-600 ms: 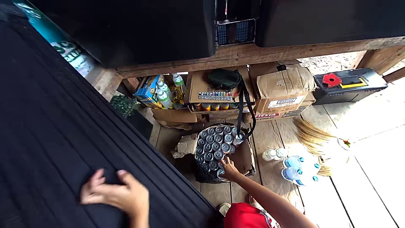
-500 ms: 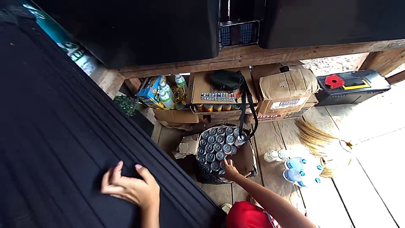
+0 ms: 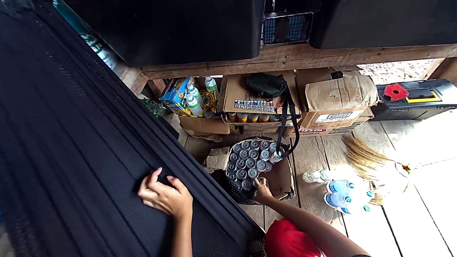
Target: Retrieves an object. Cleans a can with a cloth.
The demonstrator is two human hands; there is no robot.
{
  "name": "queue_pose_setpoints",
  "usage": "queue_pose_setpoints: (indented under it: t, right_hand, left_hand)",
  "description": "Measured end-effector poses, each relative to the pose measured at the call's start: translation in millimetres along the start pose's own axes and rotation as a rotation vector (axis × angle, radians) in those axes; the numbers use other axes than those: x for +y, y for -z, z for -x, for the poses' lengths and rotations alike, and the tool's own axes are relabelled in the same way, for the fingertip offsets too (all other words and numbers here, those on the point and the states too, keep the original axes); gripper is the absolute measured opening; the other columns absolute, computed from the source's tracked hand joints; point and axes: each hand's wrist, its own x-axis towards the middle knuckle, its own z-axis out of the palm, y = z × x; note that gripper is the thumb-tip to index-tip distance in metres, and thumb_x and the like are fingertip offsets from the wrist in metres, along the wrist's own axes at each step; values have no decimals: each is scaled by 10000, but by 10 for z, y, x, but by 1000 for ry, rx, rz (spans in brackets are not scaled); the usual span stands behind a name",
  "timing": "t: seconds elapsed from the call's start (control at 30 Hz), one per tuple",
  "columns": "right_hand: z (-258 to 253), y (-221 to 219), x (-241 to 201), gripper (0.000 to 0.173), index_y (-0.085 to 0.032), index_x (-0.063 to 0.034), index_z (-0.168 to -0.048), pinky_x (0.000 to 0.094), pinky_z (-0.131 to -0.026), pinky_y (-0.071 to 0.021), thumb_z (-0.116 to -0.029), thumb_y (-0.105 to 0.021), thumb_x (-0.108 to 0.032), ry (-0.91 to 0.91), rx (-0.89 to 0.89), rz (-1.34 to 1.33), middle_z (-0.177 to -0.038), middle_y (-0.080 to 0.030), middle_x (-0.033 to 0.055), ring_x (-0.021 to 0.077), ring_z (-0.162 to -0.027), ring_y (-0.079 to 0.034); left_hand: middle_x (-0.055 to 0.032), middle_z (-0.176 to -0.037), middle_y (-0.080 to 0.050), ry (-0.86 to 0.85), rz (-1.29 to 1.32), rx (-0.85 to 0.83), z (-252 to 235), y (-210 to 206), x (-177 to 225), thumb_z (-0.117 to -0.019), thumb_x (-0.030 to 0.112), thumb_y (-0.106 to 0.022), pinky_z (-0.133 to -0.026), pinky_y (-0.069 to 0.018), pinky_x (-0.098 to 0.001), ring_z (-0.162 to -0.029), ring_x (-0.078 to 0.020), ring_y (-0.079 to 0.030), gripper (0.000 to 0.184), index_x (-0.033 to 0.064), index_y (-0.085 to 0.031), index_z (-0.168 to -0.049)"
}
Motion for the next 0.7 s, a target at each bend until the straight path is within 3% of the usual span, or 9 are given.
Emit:
queue_pose_setpoints:
  t: [0.13,0.27,0.33,0.43,0.53,0.63,0.7]
  right_hand:
    - [19,22,58,1020,-317,-166,-1597,567,-876,-564,-739,-869,-180,41,19,-6,-1647,-127,309,479,-1099,-640]
    - [33,3,125,975,-359,-191,-1577,571,-872,-567,-743,-864,-153,125,14,35,-1660,-115,292,482,-1123,-632]
    - [55,19,148,1040,-265,-213,-1625,568,-890,-561,-769,-849,-134,173,-19,73,-1671,-64,296,491,-1127,-630]
    - [120,57,114,1192,-61,-271,-1667,546,-871,-561,-775,-836,-108,177,-20,85,-1689,116,266,467,-1087,-651]
    - [238,83,52,1228,0,-299,-1665,535,-834,-568,-780,-829,-110,169,-4,101,-1683,213,224,445,-1026,-673]
    - [506,243,126,1189,-100,-267,-1667,531,-822,-572,-758,-855,-142,238,55,14,-1706,133,207,420,-1023,-680]
    - [815,453,238,1099,-259,-171,-1637,547,-837,-579,-726,-874,-175,317,192,-126,-1705,-59,236,427,-1075,-676]
  left_hand:
    - [-333,-1323,-539,-2,-17,-18,-12,50,9,-969,191,-460,-1034,-344,-571,-1234,-502,-503,385,3,-623,-1264]
    - [-311,-1309,-558,-16,-33,-26,-22,87,-29,-977,185,-449,-1035,-337,-572,-1249,-492,-498,361,19,-633,-1241]
    - [-317,-1318,-551,-11,-31,-30,-22,110,-35,-974,187,-456,-1039,-345,-567,-1248,-493,-501,377,3,-618,-1260]
    - [-327,-1326,-546,-3,-18,-24,-21,124,-23,-960,174,-465,-1038,-358,-565,-1234,-496,-514,406,-35,-588,-1286]
    - [-330,-1333,-540,-10,-47,-40,-21,74,-76,-963,164,-459,-1044,-349,-574,-1239,-502,-510,410,-21,-583,-1307]
    - [-311,-1357,-542,1,-87,-82,-3,-7,-116,-973,176,-437,-1047,-343,-599,-1271,-512,-499,418,18,-581,-1332]
    - [-314,-1379,-533,21,-73,-96,-34,0,-92,-968,185,-434,-1043,-338,-625,-1286,-525,-489,433,28,-579,-1345]
